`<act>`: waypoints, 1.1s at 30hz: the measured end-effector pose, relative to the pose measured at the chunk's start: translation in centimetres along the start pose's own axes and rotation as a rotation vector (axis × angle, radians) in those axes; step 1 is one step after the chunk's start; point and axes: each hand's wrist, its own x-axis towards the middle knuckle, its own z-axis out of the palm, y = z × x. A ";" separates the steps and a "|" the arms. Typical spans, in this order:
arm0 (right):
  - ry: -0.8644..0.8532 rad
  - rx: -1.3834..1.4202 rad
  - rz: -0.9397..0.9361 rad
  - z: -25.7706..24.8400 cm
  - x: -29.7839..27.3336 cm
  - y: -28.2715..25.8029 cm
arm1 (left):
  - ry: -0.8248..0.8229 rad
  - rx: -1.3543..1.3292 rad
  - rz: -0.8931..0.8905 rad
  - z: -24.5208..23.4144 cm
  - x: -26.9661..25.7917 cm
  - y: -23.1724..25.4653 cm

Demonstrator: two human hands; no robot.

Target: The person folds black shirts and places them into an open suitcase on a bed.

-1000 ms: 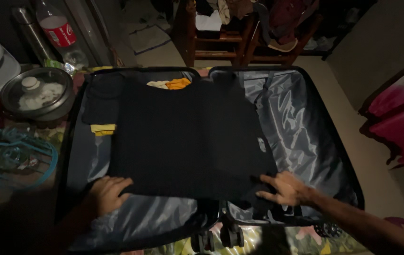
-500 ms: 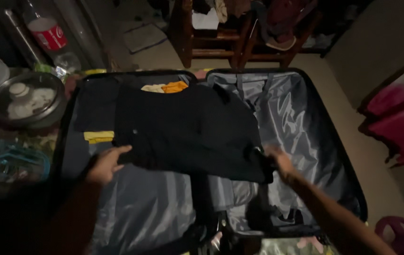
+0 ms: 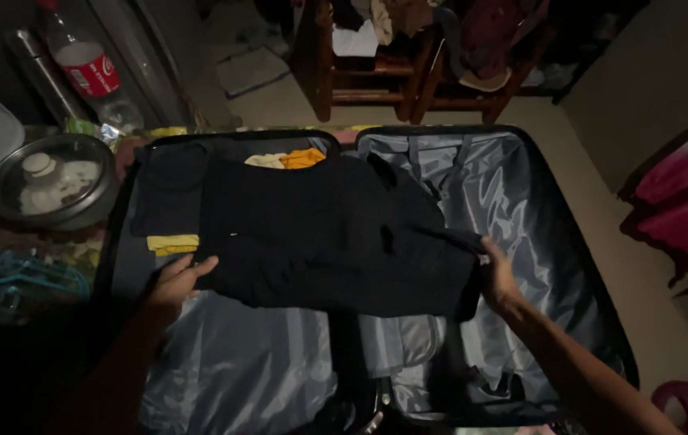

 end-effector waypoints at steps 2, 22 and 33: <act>-0.051 -0.062 0.066 0.6 -2.0 0.7 | -0.028 0.004 0.003 -0.4 -0.4 -0.2; 0.026 -0.325 -0.083 -1.6 -6.5 -3.3 | -0.009 -0.092 -0.020 -3.4 -0.9 -2.3; -0.017 -0.731 -0.092 -8.3 -7.3 -3.1 | 0.007 0.164 -0.147 -6.4 1.3 -8.1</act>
